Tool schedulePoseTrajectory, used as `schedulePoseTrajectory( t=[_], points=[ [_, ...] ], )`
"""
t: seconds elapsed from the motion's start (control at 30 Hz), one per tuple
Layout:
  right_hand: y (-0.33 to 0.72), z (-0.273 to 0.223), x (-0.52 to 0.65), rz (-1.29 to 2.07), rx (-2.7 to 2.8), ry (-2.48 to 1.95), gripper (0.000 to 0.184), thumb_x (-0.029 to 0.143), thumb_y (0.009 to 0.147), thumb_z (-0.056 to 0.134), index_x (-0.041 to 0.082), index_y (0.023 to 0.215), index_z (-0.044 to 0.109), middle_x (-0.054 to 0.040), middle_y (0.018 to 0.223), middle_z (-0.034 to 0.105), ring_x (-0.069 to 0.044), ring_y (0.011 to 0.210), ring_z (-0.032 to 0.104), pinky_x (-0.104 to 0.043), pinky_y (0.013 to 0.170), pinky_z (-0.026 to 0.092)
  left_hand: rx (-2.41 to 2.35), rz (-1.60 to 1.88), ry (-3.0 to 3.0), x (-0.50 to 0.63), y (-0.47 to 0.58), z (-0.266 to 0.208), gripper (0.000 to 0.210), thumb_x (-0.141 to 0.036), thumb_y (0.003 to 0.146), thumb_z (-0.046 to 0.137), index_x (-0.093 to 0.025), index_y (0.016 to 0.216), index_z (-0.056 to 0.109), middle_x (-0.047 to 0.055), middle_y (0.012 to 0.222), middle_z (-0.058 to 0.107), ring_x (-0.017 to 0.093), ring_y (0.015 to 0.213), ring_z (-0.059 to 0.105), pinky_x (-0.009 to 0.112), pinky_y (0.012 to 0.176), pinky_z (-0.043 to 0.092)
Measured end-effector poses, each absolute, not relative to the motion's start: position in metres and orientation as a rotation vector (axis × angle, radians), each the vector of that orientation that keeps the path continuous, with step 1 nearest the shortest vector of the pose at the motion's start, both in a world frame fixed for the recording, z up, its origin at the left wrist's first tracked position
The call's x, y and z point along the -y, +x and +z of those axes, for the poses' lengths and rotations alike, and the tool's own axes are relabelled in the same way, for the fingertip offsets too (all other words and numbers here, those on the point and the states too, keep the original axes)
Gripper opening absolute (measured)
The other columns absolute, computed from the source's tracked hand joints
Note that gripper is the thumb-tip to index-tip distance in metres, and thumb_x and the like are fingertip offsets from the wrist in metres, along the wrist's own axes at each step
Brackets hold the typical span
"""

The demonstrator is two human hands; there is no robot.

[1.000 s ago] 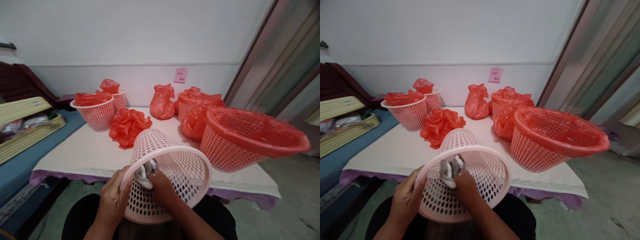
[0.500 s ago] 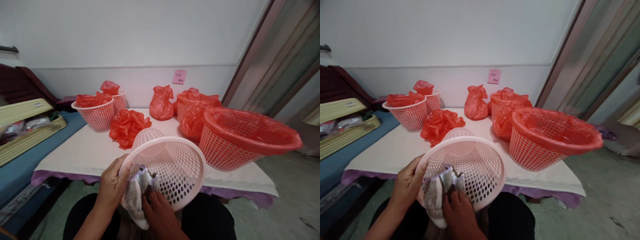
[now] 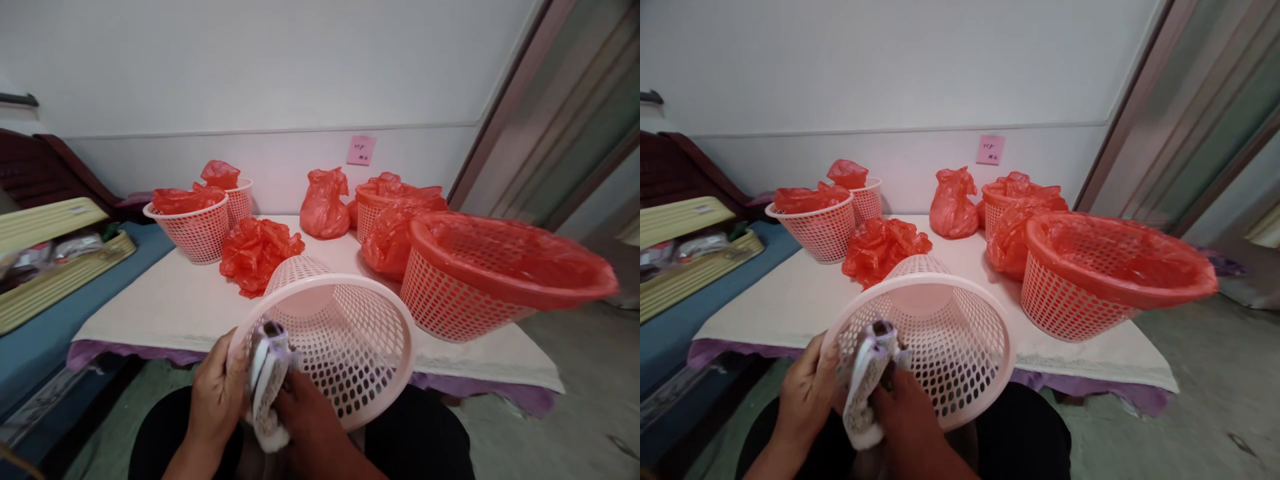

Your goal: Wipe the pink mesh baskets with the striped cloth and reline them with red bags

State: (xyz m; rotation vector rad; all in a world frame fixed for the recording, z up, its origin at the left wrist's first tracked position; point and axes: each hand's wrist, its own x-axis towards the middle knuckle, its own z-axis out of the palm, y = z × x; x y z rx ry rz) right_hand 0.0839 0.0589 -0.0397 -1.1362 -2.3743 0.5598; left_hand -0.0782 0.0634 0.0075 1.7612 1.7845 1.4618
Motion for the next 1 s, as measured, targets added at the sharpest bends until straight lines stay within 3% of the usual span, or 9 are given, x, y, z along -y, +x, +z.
schedulePoseTrajectory(
  t=[0.1,0.27,0.4,0.43,0.53,0.63,0.7,0.83,1.0],
  points=[
    [0.108,-0.044,-0.073,0.233,2.588,-1.444,0.021,0.016,0.087,0.056,0.019,0.104,0.069,-0.0145,0.102,0.066,-0.03,0.093,0.063,-0.044,0.078,0.053,-1.798,1.51,1.804,-0.068,-0.081,0.018,0.039,-0.045,0.093,0.044,-0.017,0.111,0.065,0.004,0.098,0.071,0.018,0.083,0.063,0.026,0.077,0.048],
    [0.142,-0.02,-0.091,-0.036,2.503,-1.85,0.025,0.007,0.087,0.048,0.016,0.096,0.069,-0.0176,0.107,0.064,-0.033,0.094,0.062,-0.045,0.074,0.051,-1.738,1.494,1.829,-0.071,-0.074,0.028,0.039,-0.044,0.094,0.043,-0.018,0.115,0.064,0.004,0.101,0.07,0.017,0.076,0.059,0.027,0.079,0.045],
    [0.131,-0.024,-0.073,0.2,2.584,-1.587,0.015,0.017,0.082,0.06,0.019,0.094,0.069,-0.0135,0.102,0.066,-0.029,0.093,0.062,-0.042,0.078,0.053,-1.719,1.477,1.846,-0.075,-0.074,0.037,0.041,-0.045,0.094,0.043,-0.018,0.115,0.064,0.005,0.104,0.07,0.019,0.089,0.061,0.027,0.081,0.045],
    [0.125,-0.029,-0.066,0.263,2.628,-1.469,0.018,0.023,0.077,0.067,0.019,0.094,0.068,-0.0132,0.102,0.066,-0.03,0.094,0.062,-0.042,0.08,0.053,-1.719,1.473,1.857,-0.076,-0.075,0.039,0.041,-0.046,0.094,0.043,-0.018,0.115,0.064,0.005,0.103,0.07,0.019,0.088,0.061,0.027,0.08,0.045],
    [0.113,-0.043,-0.051,0.307,2.686,-1.297,0.051,0.041,0.062,0.08,0.017,0.105,0.067,-0.0157,0.107,0.064,-0.035,0.097,0.06,-0.049,0.082,0.054,-1.719,1.461,1.88,-0.082,-0.08,0.044,0.04,-0.046,0.093,0.044,-0.017,0.111,0.066,0.003,0.097,0.071,0.018,0.082,0.062,0.025,0.075,0.046],
    [0.109,-0.05,-0.049,0.189,2.674,-1.288,0.072,0.044,0.061,0.08,0.015,0.123,0.059,-0.0199,0.115,0.062,-0.04,0.101,0.058,-0.056,0.083,0.053,-1.689,1.403,1.899,-0.087,-0.086,0.046,0.039,-0.046,0.093,0.047,-0.018,0.111,0.067,0.002,0.094,0.072,0.016,0.081,0.063,0.023,0.071,0.046],
    [0.108,-0.053,-0.05,0.145,2.692,-1.283,0.072,0.038,0.063,0.079,0.012,0.127,0.056,-0.0208,0.115,0.062,-0.04,0.099,0.059,-0.057,0.081,0.054,-1.642,1.385,1.903,-0.09,-0.088,0.046,0.039,-0.046,0.092,0.048,-0.018,0.113,0.066,0.003,0.097,0.071,0.017,0.084,0.063,0.024,0.073,0.047],
    [0.1,-0.054,-0.052,0.202,2.688,-1.269,0.054,0.027,0.068,0.073,0.011,0.118,0.061,-0.0184,0.107,0.065,-0.036,0.095,0.061,-0.05,0.075,0.056,-1.614,1.441,1.819,-0.085,-0.081,0.041,0.038,-0.046,0.092,0.05,-0.018,0.112,0.066,0.004,0.097,0.069,0.018,0.087,0.062,0.027,0.077,0.047],
    [0.086,-0.028,-0.051,0.504,2.32,-1.268,0.06,0.027,0.067,0.071,0.014,0.124,0.057,-0.0161,0.113,0.06,-0.032,0.1,0.058,-0.046,0.085,0.052,-1.647,1.469,1.559,-0.062,-0.06,0.014,0.041,-0.048,0.092,0.047,-0.02,0.118,0.062,0.005,0.105,0.07,0.02,0.093,0.064,0.029,0.079,0.05]
  ],
)
